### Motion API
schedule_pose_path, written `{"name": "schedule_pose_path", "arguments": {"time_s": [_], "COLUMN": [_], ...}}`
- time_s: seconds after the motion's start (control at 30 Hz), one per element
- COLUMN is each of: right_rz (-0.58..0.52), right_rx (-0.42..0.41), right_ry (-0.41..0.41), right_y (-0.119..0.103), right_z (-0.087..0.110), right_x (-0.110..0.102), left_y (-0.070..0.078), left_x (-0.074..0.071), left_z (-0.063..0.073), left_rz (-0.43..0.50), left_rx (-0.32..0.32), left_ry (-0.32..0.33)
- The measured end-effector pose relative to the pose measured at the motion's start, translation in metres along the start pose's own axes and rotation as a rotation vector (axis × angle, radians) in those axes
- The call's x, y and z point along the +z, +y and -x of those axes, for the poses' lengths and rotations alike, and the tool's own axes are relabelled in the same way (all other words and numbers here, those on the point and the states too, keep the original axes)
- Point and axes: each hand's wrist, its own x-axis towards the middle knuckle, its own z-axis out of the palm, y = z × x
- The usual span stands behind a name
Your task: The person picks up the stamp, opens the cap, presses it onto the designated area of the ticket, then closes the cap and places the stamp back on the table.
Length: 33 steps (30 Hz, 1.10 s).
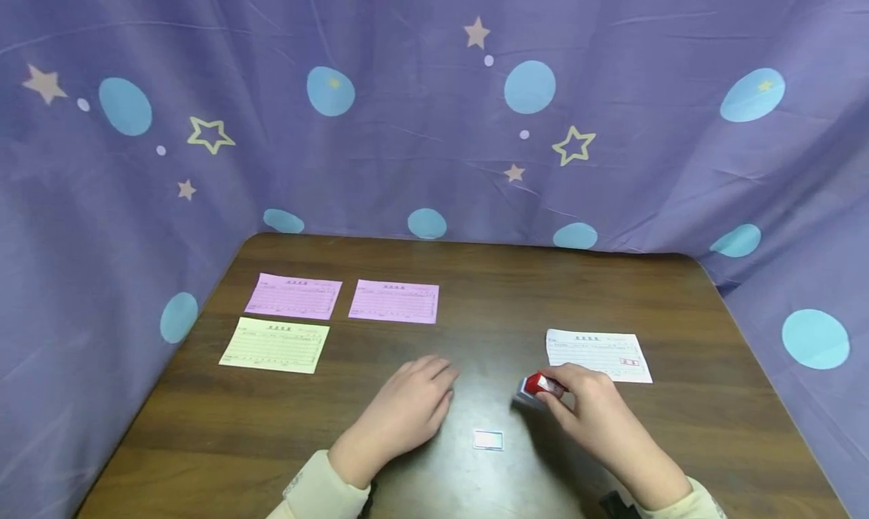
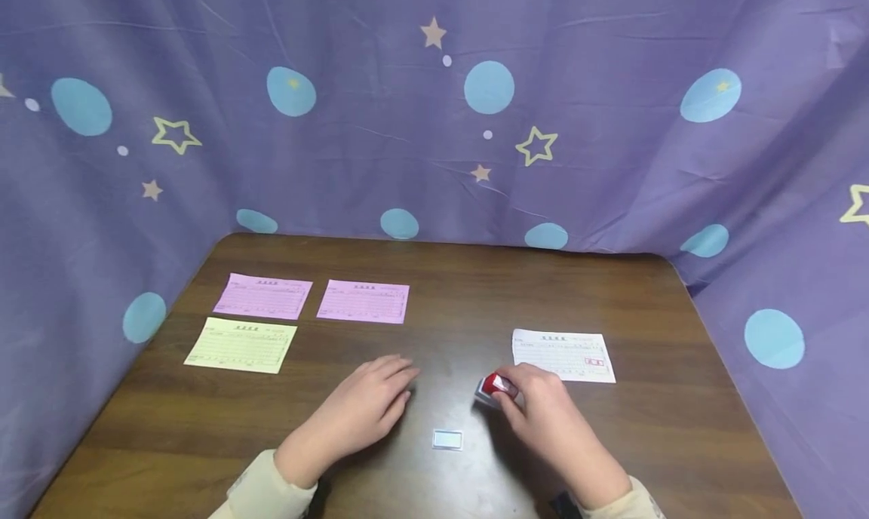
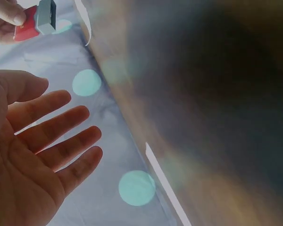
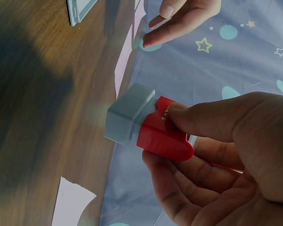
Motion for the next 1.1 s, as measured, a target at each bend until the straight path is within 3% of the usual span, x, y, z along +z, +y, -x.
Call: {"name": "schedule_pose_path", "arguments": {"time_s": [0.5,0.9,1.1], "right_rz": [-0.011,-0.004,-0.008], "right_rx": [-0.018,-0.006,0.008], "right_ry": [-0.005,-0.022,-0.030], "right_y": [-0.002,-0.002,-0.002], "right_z": [-0.002,-0.005,-0.004], "right_x": [0.004,0.004,0.004], "left_y": [-0.016,-0.052,-0.074], "left_x": [0.006,0.008,0.008], "left_z": [0.009,0.014,0.014], "left_rz": [-0.007,-0.008,-0.018], "left_rx": [-0.027,-0.088,-0.158], "left_ry": [0.032,0.078,0.049]}}
